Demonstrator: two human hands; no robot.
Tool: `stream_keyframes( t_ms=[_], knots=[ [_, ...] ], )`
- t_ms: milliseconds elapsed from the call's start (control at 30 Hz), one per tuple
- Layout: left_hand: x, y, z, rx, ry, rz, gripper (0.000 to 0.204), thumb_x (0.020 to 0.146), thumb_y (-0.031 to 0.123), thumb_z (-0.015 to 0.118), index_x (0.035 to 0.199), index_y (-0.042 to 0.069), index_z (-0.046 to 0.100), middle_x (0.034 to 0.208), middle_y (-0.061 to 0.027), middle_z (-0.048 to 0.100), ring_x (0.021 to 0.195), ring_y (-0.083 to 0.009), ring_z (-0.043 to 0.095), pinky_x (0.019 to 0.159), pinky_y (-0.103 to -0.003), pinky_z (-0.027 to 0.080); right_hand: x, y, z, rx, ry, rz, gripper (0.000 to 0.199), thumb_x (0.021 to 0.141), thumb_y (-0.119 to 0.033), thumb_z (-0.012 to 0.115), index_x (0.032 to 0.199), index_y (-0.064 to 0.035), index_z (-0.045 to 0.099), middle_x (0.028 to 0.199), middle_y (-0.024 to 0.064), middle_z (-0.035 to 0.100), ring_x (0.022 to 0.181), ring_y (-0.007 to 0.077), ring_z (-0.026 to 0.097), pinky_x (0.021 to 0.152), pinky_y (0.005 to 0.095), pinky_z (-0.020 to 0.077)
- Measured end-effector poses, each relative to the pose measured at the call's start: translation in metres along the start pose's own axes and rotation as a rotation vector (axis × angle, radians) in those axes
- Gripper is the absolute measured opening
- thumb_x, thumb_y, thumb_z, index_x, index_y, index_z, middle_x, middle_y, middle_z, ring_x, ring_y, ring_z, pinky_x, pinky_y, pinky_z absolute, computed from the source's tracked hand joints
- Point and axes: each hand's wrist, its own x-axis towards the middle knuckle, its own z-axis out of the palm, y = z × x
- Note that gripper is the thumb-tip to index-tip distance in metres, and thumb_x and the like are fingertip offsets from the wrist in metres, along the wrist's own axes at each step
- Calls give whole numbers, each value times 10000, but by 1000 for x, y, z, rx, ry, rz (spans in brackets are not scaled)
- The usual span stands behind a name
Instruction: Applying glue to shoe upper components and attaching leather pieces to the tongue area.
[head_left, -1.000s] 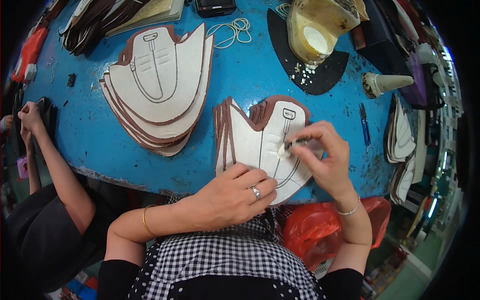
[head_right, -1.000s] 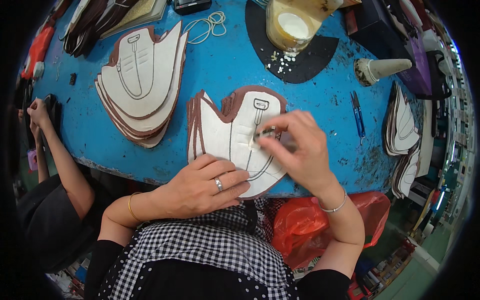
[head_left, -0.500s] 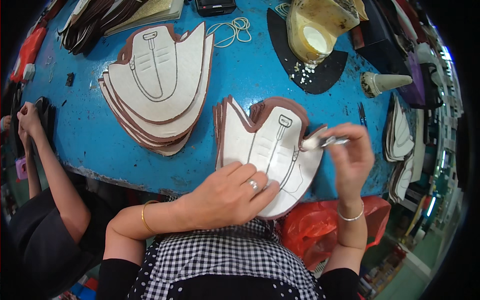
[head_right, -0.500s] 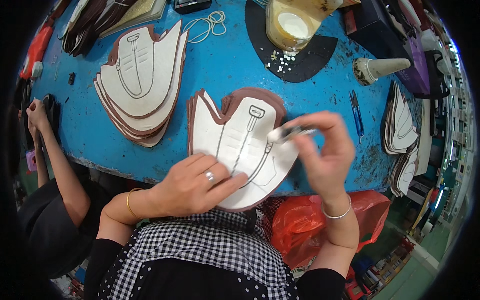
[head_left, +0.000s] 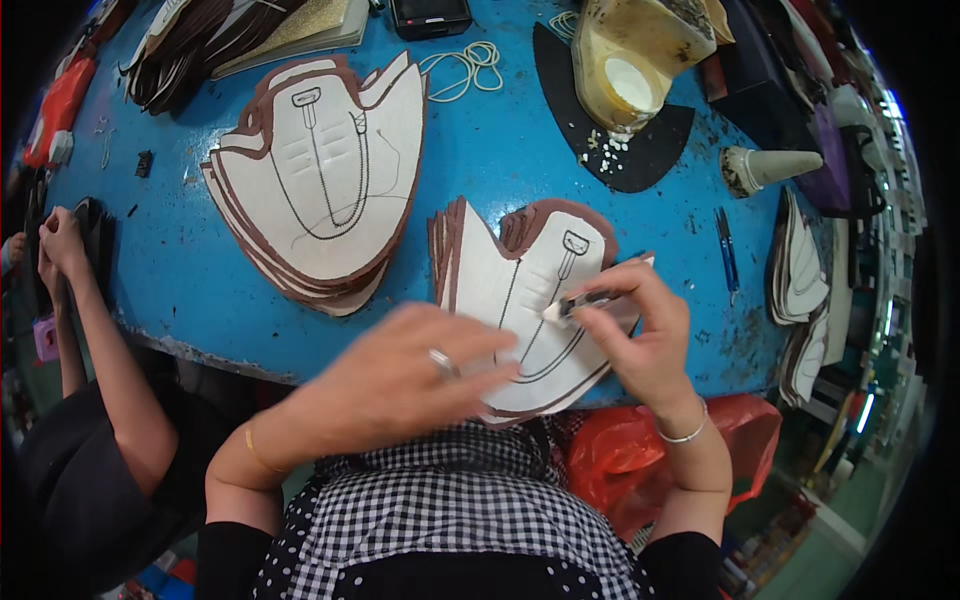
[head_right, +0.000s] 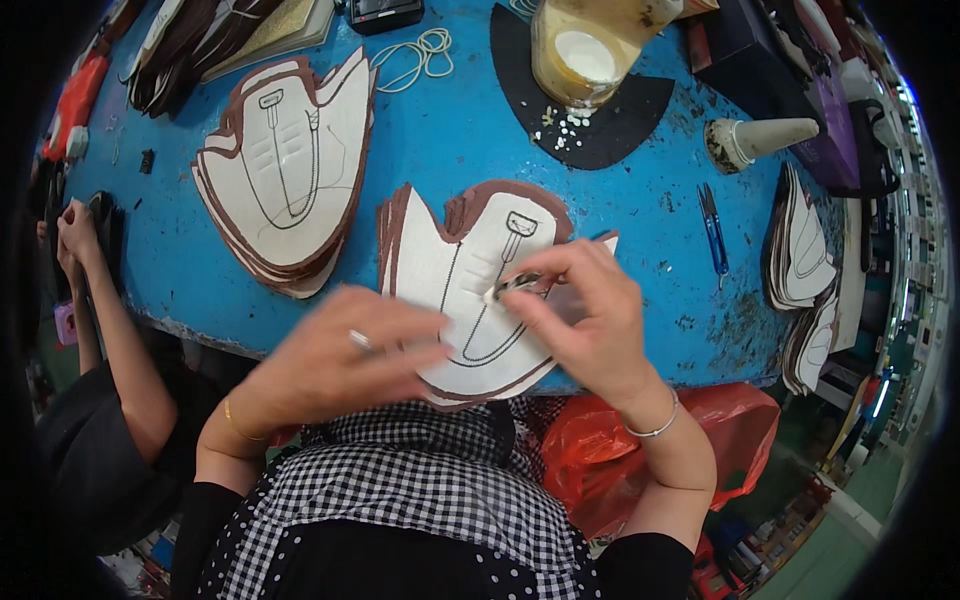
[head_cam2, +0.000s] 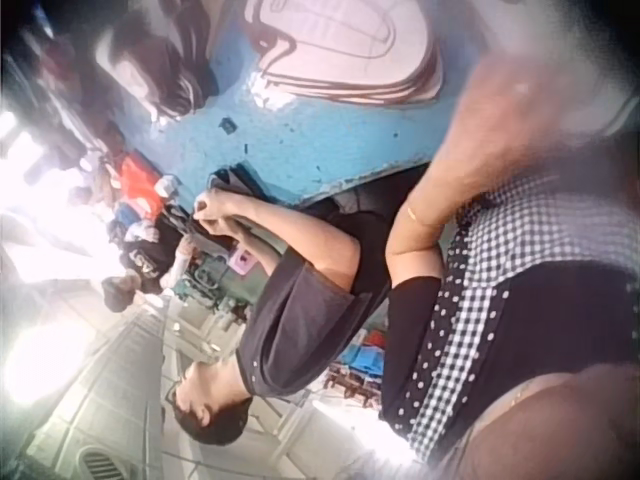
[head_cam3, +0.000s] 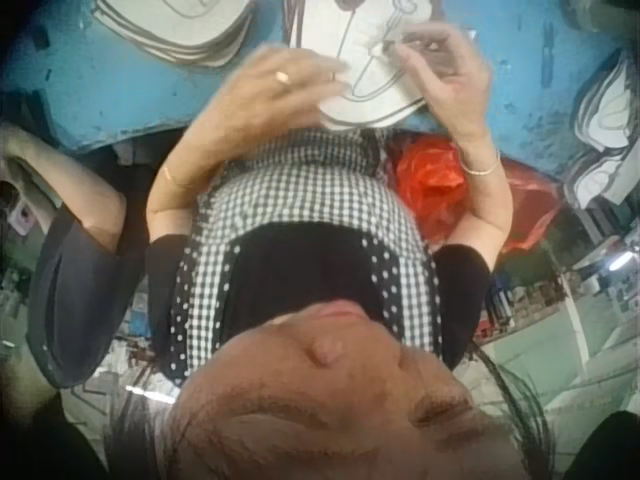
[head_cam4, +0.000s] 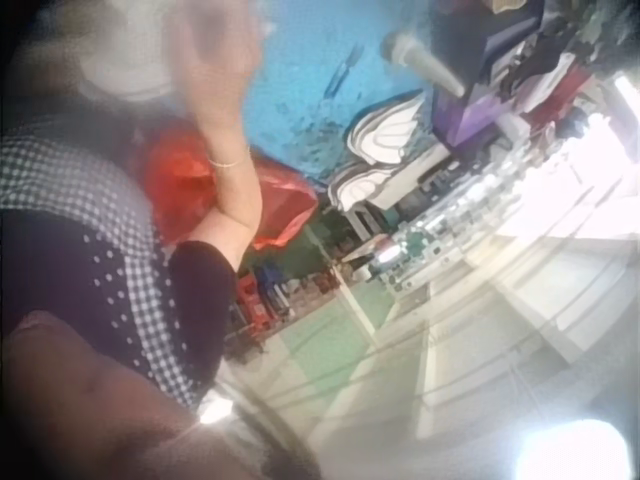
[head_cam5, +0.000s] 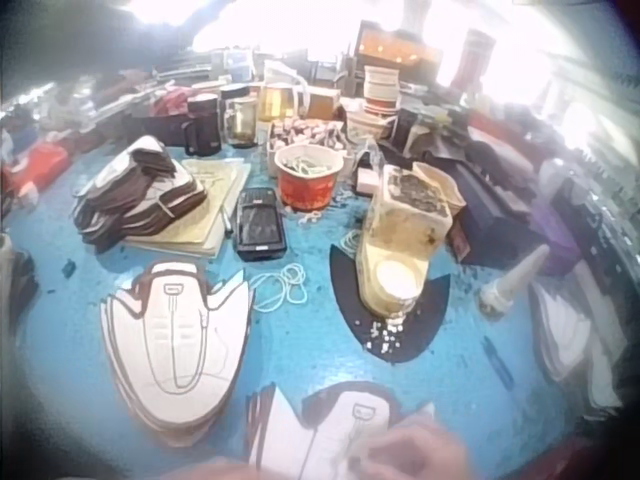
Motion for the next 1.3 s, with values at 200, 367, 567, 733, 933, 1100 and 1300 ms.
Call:
stream_keyframes(
  t_ms=[200, 367, 567, 733, 933, 1100, 1300],
  knots=[
    [4, 9, 25, 94, -115, 55, 427, 788, 239, 769, 1156, 50, 660, 1196, -72, 614, 1087, -226, 603, 909, -378, 484, 14, 14, 6, -275, 127, -152, 231, 739, -121, 839, 913, -81, 692, 800, 23, 647, 692, 194, 573, 685, 338, 426],
    [4, 19, 24, 293, -170, 124, 329, 832, 170, 661, 1110, -5, 661, 1194, -143, 607, 1081, -267, 603, 882, -383, 510, 10, 9, 5, -347, 147, -295, 248, 736, -132, 842, 923, -90, 686, 819, 24, 665, 723, 205, 594, 701, 352, 431],
    [4, 29, 32, 321, -142, 67, 319, 828, 138, 613, 1107, -10, 661, 1154, -163, 605, 1061, -277, 611, 875, -387, 518, -14, -10, 0, -252, 32, -319, 264, 757, -99, 829, 969, -73, 673, 889, 45, 696, 781, 192, 632, 757, 331, 462],
    [11, 28, 30, 328, -128, 89, 322, 815, 134, 620, 1109, 13, 671, 1036, -109, 593, 977, -240, 608, 809, -344, 507, -17, 2, -20, 162, 341, -6, 215, 876, -15, 735, 1057, -15, 619, 974, 83, 702, 907, 146, 638, 857, 276, 489],
    [2, 26, 0, 284, 140, 176, 322, 736, 108, 679, 1053, 64, 713, 760, 24, 477, 688, -147, 524, 632, -298, 463, -23, 11, -17, 377, 453, 37, 187, 924, 11, 681, 1088, 9, 592, 1045, 90, 688, 961, 135, 628, 876, 269, 497],
    [-24, 20, -49, 439, 460, 51, 387, 619, 124, 787, 1004, 104, 751, 744, -4, 471, 676, -192, 519, 586, -323, 436, -28, 9, -9, 351, 338, 143, 189, 905, -7, 703, 1070, -1, 613, 1001, 75, 711, 942, 123, 639, 853, 263, 502],
    [-14, -11, -24, 345, 289, -110, 365, 709, 172, 799, 1060, 106, 723, 1068, -63, 648, 952, -256, 615, 826, -390, 482, -19, 7, -3, 87, 103, 67, 199, 812, -62, 791, 971, -35, 676, 883, 58, 727, 839, 147, 642, 764, 290, 504]
  ],
)
